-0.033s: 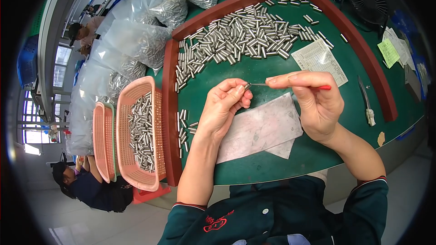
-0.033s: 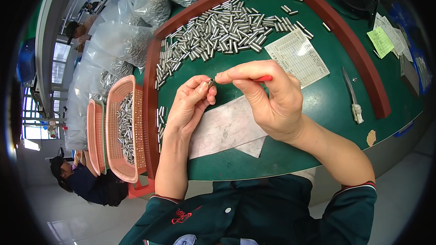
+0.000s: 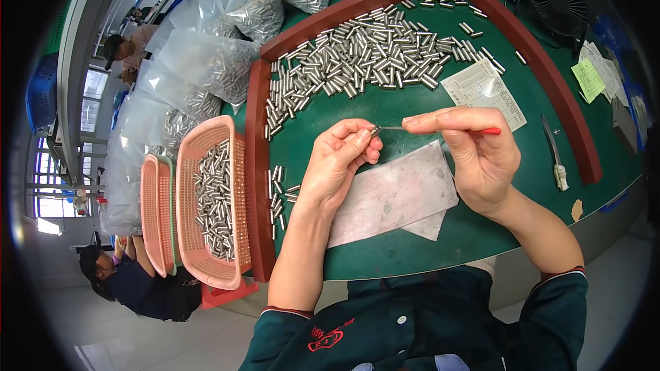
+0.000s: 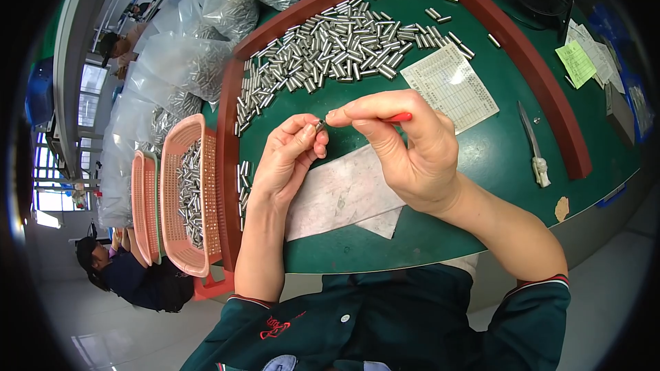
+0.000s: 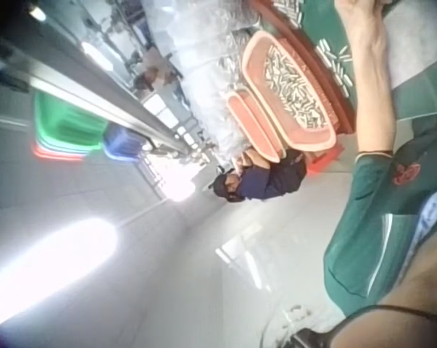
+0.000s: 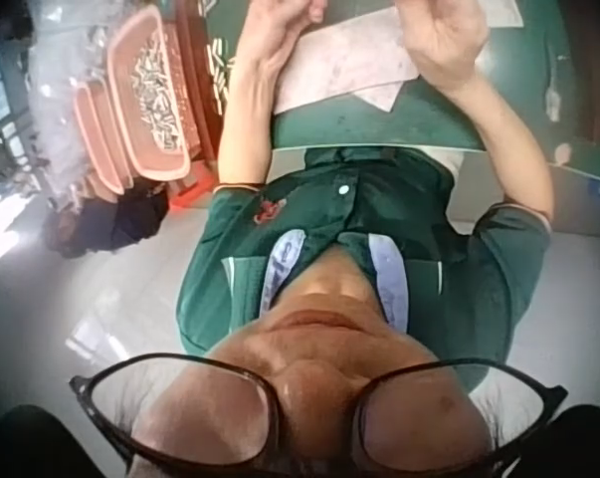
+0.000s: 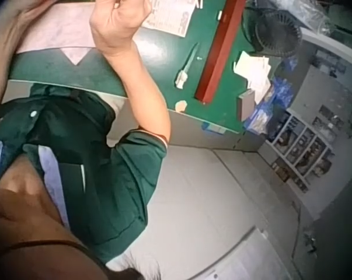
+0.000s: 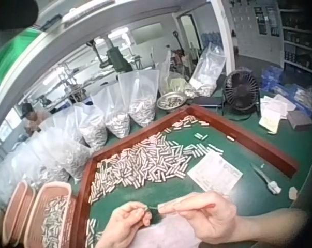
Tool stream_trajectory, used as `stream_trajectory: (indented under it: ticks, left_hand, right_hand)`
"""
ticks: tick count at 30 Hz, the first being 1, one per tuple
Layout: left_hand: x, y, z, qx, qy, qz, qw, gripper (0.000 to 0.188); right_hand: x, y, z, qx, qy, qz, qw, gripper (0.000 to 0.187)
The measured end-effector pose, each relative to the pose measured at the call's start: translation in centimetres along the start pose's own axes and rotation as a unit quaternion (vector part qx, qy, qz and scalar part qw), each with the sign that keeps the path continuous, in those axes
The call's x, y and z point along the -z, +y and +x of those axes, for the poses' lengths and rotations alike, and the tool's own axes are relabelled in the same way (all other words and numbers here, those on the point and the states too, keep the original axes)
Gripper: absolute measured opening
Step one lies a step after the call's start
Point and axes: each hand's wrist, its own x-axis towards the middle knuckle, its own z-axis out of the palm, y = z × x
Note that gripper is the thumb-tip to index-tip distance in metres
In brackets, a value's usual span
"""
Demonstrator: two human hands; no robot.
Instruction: Inspecting and cleaning the interior of small cylindrical metal parts using a thin probe tool at a manufacturing workbench.
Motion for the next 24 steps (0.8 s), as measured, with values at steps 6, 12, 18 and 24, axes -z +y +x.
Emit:
stream_trajectory:
  ticks: [6,12,18,24]
  left_hand:
    - [-0.4,-0.1,0.0,-0.028,0.029,0.061,0.997,0.011]
    - [-0.8,0.0,-0.1,-0.071,0.057,0.096,0.991,0.009]
    - [-0.9,0.0,-0.2,-0.099,0.099,0.121,0.983,0.006]
    - [-1.4,-0.2,-0.3,-0.144,0.134,0.104,0.975,0.007]
  right_hand:
    - [0.0,0.4,0.0,0.021,-0.016,-0.03,0.999,0.013]
    - [0.8,0.2,0.8,0.115,-0.068,-0.184,0.974,0.017]
    - [0.6,0.4,0.5,0.104,-0.099,-0.181,0.973,0.018]
    - [0.4,0.1,0.3,0.132,-0.098,-0.175,0.971,0.019]
